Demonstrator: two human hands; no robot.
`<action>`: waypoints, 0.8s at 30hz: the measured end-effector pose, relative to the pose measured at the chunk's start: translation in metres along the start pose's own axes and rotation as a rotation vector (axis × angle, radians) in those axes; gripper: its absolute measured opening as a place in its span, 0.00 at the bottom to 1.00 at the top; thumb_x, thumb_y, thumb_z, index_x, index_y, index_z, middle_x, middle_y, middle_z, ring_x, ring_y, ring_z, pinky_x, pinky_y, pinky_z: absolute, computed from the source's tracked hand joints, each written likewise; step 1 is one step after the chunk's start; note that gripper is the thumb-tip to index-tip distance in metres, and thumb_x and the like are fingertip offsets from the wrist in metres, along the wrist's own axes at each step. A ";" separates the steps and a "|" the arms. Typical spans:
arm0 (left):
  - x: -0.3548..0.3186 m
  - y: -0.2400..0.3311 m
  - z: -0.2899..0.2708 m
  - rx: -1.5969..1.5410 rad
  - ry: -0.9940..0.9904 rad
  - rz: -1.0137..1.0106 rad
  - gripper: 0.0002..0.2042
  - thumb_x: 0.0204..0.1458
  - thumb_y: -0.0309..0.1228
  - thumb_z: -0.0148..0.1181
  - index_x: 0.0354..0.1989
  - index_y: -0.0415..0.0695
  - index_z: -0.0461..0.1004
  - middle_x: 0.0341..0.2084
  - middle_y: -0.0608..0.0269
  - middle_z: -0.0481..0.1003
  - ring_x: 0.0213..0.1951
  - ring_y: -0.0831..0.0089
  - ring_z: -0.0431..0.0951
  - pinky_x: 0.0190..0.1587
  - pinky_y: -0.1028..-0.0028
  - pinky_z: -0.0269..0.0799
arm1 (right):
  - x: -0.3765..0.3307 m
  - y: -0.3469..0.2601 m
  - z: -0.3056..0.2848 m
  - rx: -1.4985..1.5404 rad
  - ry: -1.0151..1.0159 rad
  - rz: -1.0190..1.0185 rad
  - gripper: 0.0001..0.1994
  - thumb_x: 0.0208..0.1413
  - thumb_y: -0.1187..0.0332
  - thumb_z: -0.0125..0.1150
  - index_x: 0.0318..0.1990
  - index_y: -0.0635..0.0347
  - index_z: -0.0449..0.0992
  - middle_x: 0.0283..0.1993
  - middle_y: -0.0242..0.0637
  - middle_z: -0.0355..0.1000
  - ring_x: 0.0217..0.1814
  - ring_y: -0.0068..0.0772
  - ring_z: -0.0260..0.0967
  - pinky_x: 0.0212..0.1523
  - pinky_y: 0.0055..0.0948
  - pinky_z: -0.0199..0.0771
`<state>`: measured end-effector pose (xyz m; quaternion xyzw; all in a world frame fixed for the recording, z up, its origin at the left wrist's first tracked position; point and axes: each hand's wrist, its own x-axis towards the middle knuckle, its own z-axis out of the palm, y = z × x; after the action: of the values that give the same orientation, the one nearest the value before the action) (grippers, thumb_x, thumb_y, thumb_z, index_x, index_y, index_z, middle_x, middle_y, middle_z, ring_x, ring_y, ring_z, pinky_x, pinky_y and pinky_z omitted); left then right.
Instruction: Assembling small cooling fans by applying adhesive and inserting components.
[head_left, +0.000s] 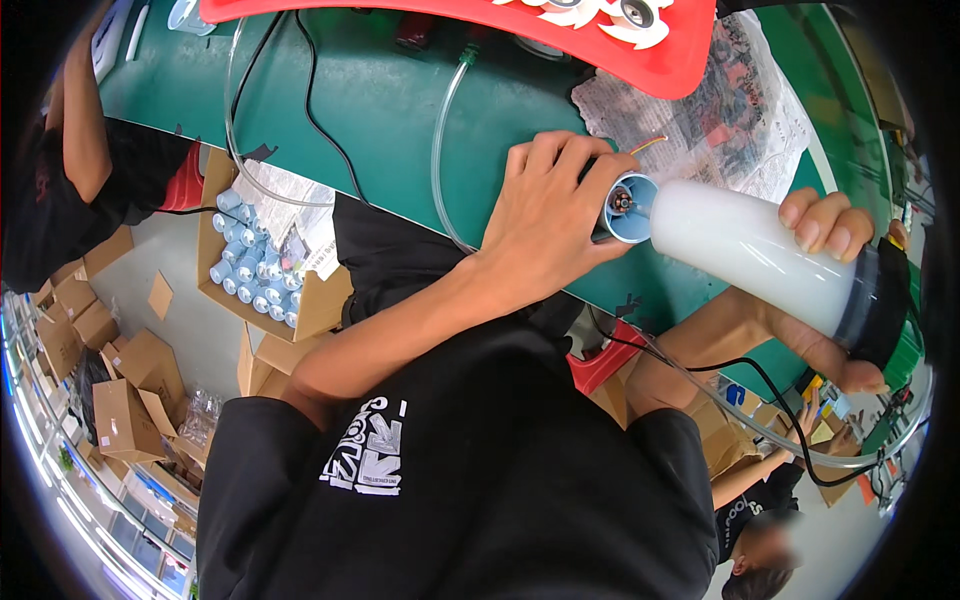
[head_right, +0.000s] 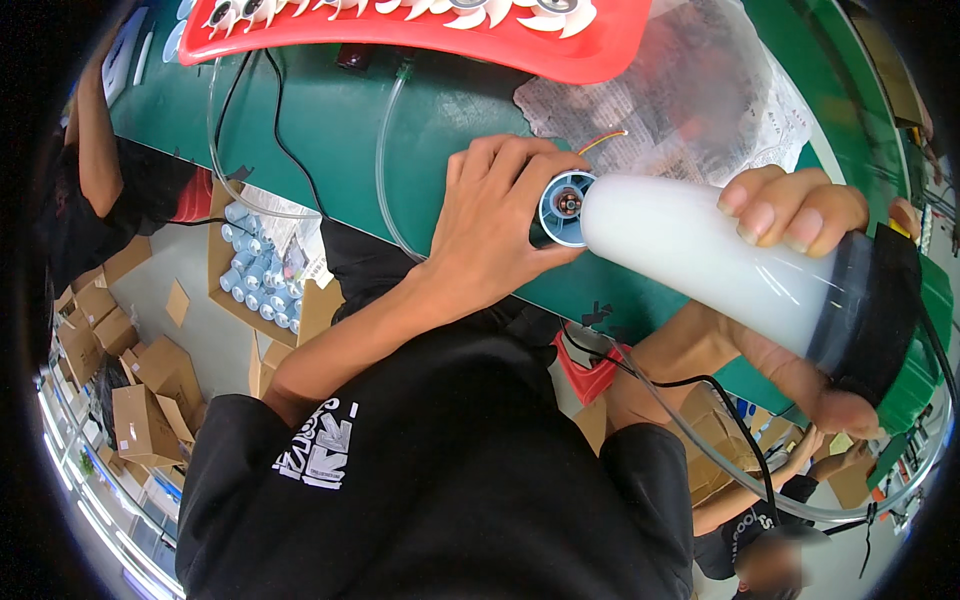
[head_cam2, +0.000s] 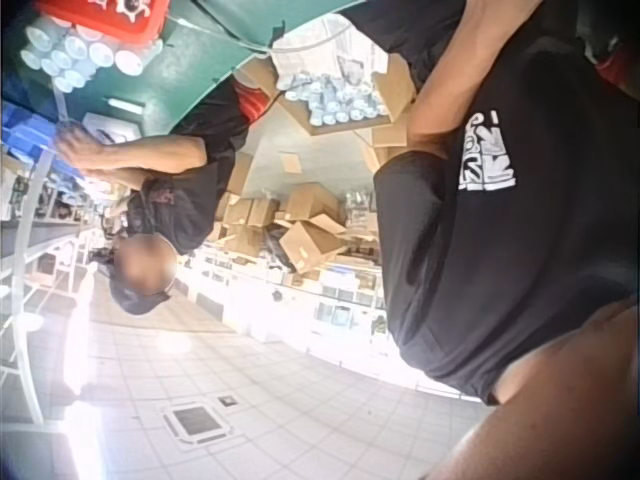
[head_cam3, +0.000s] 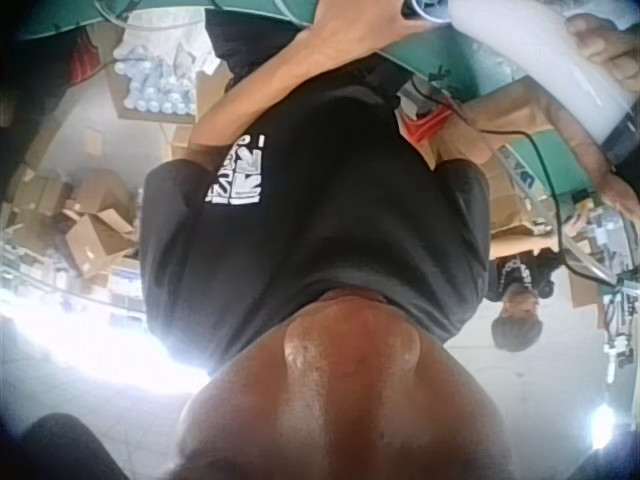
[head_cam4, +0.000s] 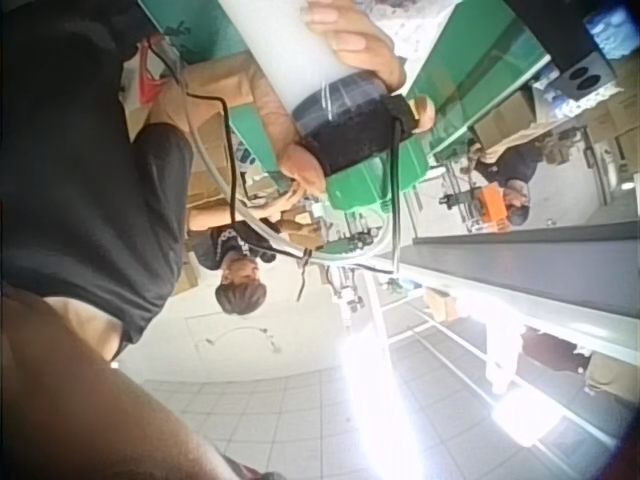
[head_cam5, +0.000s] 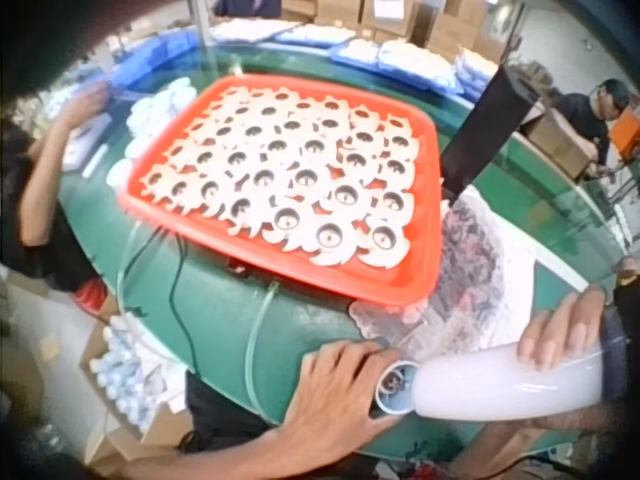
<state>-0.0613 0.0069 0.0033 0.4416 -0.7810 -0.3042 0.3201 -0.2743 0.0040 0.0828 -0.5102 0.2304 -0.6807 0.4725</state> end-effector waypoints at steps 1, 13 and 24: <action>0.000 0.000 0.000 0.000 -0.001 0.000 0.29 0.34 0.35 0.74 0.50 0.51 0.71 0.46 0.66 0.70 0.51 0.61 0.65 0.51 0.62 0.58 | 0.000 0.000 0.000 0.000 0.001 0.000 0.51 0.23 0.17 0.60 0.37 0.61 0.61 0.36 0.33 0.58 0.39 0.30 0.58 0.44 0.33 0.57; 0.001 0.002 -0.002 0.016 -0.017 -0.006 0.30 0.33 0.34 0.74 0.50 0.51 0.71 0.46 0.65 0.70 0.52 0.62 0.65 0.51 0.63 0.58 | 0.001 0.006 -0.007 0.096 -0.117 -0.132 0.61 0.40 0.25 0.60 0.69 0.63 0.44 0.44 0.45 0.62 0.41 0.42 0.63 0.41 0.44 0.65; 0.003 0.004 -0.002 0.016 -0.005 0.009 0.28 0.34 0.35 0.75 0.49 0.49 0.72 0.45 0.64 0.71 0.51 0.62 0.66 0.50 0.64 0.58 | 0.005 0.002 -0.004 0.108 -0.071 -0.226 0.58 0.41 0.24 0.57 0.67 0.65 0.49 0.41 0.44 0.62 0.38 0.39 0.62 0.38 0.43 0.64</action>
<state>-0.0631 0.0059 0.0083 0.4399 -0.7862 -0.2977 0.3159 -0.2770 -0.0023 0.0819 -0.5304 0.1176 -0.7226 0.4275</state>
